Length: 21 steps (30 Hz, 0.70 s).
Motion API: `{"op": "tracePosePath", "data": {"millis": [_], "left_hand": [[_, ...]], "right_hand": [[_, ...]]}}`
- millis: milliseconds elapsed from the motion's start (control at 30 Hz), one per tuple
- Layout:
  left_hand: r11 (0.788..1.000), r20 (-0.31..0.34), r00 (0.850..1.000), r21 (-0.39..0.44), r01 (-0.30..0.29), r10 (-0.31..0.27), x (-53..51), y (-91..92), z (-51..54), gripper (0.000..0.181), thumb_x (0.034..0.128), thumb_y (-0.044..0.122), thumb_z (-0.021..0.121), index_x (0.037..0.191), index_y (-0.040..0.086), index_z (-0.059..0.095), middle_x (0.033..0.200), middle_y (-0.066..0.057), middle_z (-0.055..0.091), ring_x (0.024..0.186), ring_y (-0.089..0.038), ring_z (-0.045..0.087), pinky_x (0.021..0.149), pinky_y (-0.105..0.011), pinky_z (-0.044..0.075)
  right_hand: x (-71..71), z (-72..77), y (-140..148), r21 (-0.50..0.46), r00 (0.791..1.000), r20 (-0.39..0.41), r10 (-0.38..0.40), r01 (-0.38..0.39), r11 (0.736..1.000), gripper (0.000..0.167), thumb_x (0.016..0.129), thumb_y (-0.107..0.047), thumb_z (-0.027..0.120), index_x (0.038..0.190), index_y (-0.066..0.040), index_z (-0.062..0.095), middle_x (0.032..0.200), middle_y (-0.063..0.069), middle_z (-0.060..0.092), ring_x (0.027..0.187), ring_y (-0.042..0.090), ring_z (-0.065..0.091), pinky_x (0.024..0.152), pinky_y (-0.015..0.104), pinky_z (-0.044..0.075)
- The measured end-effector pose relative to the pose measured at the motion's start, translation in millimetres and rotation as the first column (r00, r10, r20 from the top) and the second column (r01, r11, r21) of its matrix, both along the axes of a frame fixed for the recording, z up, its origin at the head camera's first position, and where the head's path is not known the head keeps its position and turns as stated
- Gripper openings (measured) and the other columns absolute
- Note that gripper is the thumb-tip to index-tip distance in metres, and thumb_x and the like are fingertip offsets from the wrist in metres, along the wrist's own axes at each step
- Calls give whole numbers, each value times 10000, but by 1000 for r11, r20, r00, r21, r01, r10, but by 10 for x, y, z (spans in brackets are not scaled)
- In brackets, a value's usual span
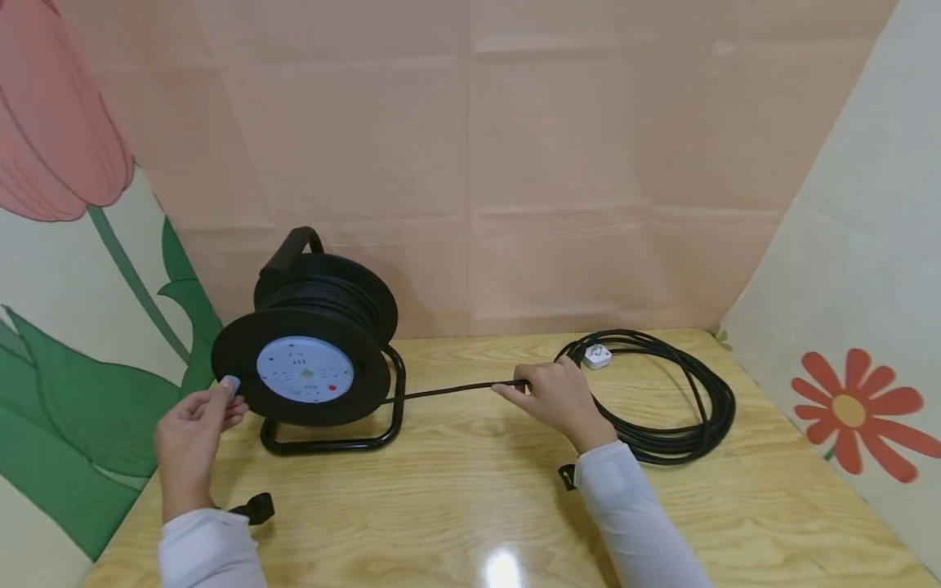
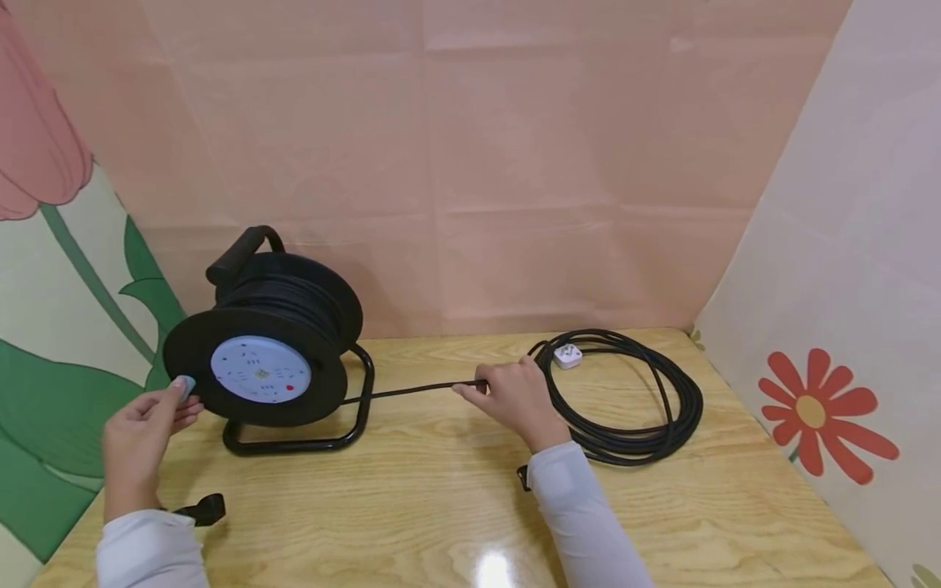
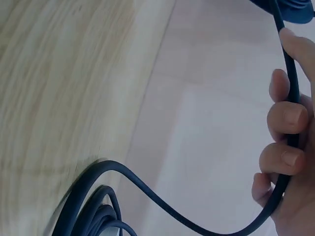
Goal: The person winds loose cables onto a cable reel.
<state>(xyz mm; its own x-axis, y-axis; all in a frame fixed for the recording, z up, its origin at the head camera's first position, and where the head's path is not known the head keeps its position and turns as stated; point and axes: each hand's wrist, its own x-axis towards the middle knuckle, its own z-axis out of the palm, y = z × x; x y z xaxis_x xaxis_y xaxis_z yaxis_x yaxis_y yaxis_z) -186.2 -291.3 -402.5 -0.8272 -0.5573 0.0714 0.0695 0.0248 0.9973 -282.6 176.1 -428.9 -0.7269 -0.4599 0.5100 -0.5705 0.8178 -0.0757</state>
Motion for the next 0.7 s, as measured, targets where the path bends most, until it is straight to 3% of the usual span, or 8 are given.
{"op": "tracePosePath", "data": {"millis": [167,367,600,700], "left_hand": [[991,-94,994,122,-53,64,-20,68,83,326,858,308,809,992,23,724,820,-2,744,720,-96,715,688,-175,562],[975,-205,971,204,-84,126,-50,146,139,277,833,229,833,966,12,723,811,-34,746,685,-112,713,686,-188,568],[975,-228,963,200,-101,147,-49,196,183,298,834,254,832,972,19,711,810,-29,746,692,-109,715,696,-176,563],[971,-239,959,216,-100,152,-46,211,205,297,834,244,832,980,19,704,809,-34,744,696,-111,715,695,-176,563]], "right_hand": [[-3,-17,-45,7,999,-19,51,-51,999,220,920,-388,684,765,-232,668,608,-154,560,499,35,412,661,406,447],[2,-53,-91,40,997,-25,72,-71,997,237,914,-409,715,788,-210,688,681,-77,666,545,52,486,651,366,380],[-11,-109,-126,61,997,-50,57,-54,997,273,911,-444,719,780,-206,691,666,-70,667,526,61,492,617,362,407],[-9,-125,-151,49,997,-35,70,-68,996,214,917,-384,700,793,-210,697,636,-118,607,526,47,451,603,353,400]]}}
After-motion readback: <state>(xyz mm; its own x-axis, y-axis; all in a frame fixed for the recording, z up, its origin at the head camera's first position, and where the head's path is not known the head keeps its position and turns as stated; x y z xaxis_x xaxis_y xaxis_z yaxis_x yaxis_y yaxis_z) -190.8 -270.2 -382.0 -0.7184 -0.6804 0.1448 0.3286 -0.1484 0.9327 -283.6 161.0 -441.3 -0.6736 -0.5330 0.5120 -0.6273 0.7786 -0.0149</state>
